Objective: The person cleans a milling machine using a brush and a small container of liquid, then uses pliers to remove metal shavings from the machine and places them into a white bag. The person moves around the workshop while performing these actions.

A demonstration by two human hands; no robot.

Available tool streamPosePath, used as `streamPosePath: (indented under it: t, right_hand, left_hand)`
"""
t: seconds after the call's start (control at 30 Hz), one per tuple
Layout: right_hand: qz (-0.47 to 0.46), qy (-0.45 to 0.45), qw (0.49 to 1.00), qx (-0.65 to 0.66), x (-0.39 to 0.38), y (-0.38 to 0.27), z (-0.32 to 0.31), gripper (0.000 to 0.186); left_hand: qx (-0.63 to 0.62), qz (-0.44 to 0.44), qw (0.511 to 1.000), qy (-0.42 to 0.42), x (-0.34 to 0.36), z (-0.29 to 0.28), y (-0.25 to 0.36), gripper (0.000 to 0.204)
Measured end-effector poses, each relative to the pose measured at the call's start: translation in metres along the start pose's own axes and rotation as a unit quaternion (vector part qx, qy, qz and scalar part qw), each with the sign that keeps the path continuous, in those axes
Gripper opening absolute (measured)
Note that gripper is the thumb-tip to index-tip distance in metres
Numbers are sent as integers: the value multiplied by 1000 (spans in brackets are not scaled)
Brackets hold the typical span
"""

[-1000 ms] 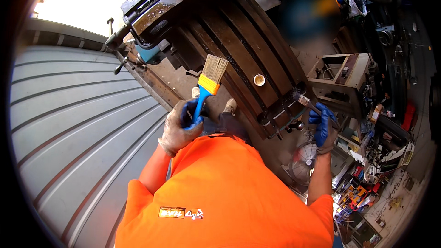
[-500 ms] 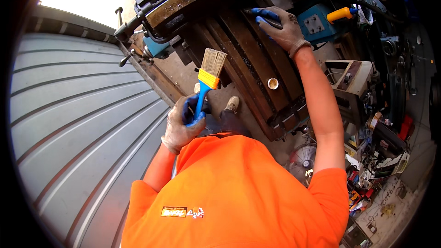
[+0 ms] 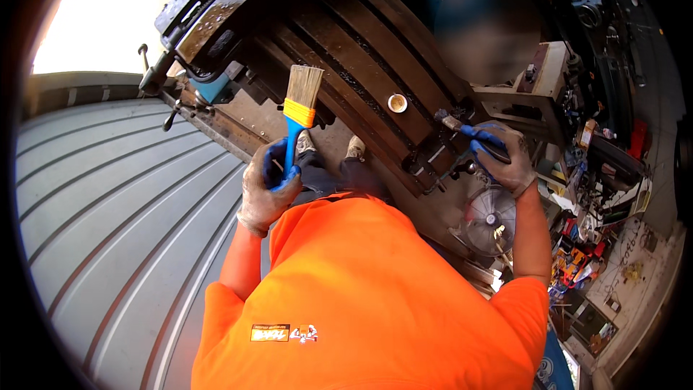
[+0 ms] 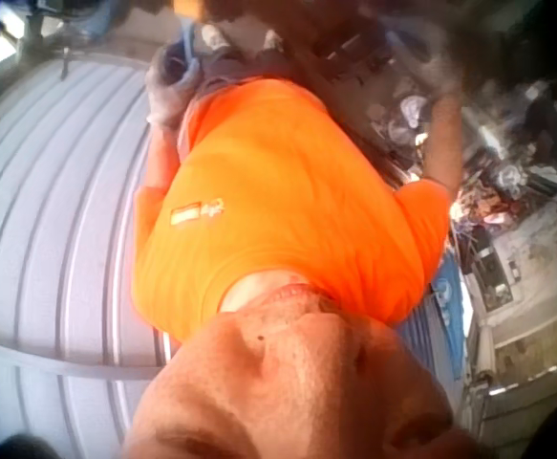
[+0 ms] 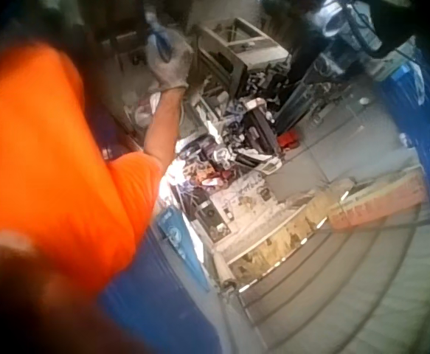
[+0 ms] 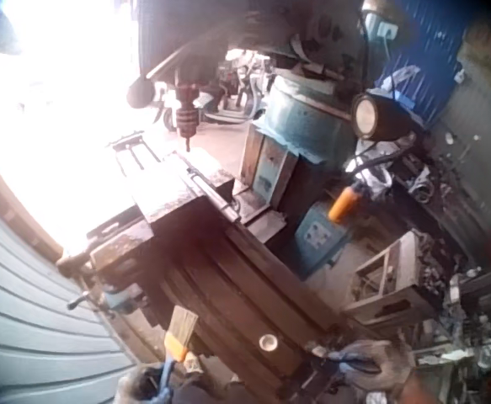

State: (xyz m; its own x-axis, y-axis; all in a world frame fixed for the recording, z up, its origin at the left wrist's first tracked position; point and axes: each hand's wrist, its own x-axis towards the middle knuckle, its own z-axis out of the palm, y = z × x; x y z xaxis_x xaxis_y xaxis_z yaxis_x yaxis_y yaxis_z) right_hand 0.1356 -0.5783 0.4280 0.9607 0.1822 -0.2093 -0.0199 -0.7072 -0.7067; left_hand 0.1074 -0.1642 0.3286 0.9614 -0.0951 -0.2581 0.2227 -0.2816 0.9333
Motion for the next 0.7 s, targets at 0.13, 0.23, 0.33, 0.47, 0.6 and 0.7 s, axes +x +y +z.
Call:
streamPosePath:
  t: [0.13, 0.23, 0.33, 0.47, 0.6, 0.7]
  right_hand:
    - [140, 137, 942, 274, -53, 33, 4, 25]
    - [82, 249, 880, 395, -76, 63, 30, 37]
    - [113, 280, 858, 415, -85, 83, 57, 42]
    - [88, 272, 837, 467, -88, 99, 74, 43]
    - [136, 269, 848, 436, -83, 97, 73, 43]
    - [120, 255, 890, 359, -74, 79, 61, 36]
  left_hand:
    - [-39, -27, 998, -37, 5, 7, 4, 43]
    - [-13, -19, 998, -51, 7, 13, 1, 42]
    - [-4, 20, 999, -47, 7, 19, 1, 41]
    - [-9, 0, 1000, -30, 4, 17, 8, 40]
    - [-52, -37, 998, -3, -2, 10, 10, 39]
    - [-75, -52, 995, 34, -4, 8, 16, 39]
